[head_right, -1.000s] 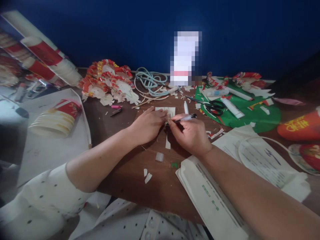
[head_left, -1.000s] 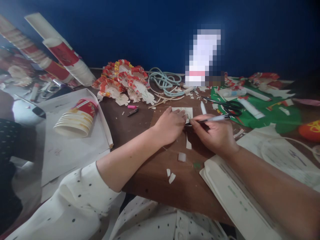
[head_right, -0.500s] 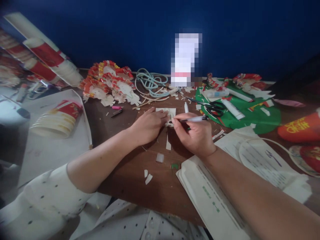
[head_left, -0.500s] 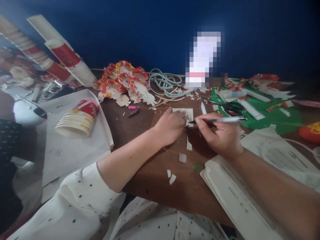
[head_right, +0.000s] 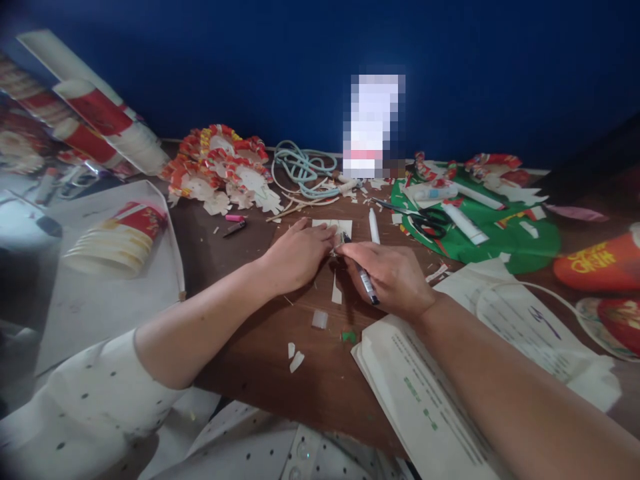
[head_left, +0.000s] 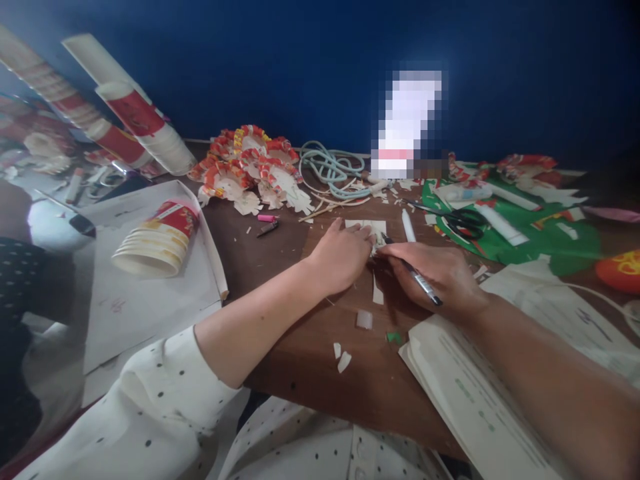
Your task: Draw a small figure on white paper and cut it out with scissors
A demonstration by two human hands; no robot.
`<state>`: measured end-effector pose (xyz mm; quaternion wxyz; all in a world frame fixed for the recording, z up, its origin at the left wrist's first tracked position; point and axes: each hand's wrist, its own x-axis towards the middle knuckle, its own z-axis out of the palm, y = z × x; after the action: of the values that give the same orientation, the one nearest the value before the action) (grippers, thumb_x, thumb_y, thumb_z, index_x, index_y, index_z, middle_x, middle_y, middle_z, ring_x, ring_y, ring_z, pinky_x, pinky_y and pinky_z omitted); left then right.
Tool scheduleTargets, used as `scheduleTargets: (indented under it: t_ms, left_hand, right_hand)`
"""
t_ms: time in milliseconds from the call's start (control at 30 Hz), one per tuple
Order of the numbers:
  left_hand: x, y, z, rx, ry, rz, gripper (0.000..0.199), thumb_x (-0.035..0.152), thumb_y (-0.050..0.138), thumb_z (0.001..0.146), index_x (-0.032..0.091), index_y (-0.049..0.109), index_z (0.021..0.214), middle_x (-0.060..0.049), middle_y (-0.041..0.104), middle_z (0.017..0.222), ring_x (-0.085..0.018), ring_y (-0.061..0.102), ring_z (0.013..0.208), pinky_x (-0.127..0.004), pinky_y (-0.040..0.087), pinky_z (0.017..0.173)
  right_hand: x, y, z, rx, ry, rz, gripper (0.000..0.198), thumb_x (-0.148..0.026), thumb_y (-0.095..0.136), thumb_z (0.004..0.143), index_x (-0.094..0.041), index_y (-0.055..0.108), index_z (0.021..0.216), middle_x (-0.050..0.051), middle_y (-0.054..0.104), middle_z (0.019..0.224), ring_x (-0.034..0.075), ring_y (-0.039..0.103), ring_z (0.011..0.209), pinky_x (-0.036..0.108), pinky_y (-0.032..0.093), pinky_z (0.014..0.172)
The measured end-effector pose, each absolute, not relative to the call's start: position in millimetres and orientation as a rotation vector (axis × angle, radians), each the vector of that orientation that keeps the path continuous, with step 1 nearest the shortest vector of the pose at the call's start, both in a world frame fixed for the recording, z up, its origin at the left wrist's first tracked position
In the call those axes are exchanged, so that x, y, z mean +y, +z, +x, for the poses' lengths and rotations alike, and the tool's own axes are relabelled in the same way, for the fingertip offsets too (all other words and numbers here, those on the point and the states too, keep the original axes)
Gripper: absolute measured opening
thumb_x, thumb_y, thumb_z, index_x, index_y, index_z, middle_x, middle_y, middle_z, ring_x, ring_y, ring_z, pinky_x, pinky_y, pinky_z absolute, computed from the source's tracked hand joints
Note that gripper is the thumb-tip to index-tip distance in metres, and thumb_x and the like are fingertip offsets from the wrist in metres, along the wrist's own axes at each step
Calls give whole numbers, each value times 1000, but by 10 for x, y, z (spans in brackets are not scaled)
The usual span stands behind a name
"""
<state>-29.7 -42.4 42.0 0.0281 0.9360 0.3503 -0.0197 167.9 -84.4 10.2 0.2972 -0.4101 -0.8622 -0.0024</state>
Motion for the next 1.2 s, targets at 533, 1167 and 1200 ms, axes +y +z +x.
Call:
scheduleTargets:
  t_ms: [533, 1167, 1200]
  left_hand:
    - [-397, 466, -329, 1075, -86, 2808, 41, 11, 34, 93, 15, 58, 126, -12, 56, 141, -25, 49, 134, -51, 29, 114]
    - [-270, 618, -315, 1084, -188, 2736, 34, 16, 41, 92, 19, 65, 116, -11, 71, 115, -25, 64, 109, -42, 40, 101]
    - [-261, 630, -303, 1084, -201, 2747, 33, 17, 41, 92, 19, 67, 113, -12, 72, 109, -25, 65, 107, -42, 41, 99]
  right_hand:
    - [-876, 216, 1564, -2356, 149, -1328, 23, -25, 46, 94, -22, 65, 105, 6, 77, 93, 20, 72, 80, 26, 51, 67]
    - [-886, 214, 1561, -2266, 250, -1287, 22, -23, 47, 92, -24, 63, 106, 4, 76, 91, 19, 72, 74, 26, 51, 64]
    - [-887, 215, 1561, -2268, 241, -1294, 22, -23, 48, 91, -24, 64, 106, 5, 76, 91, 19, 71, 74, 26, 51, 63]
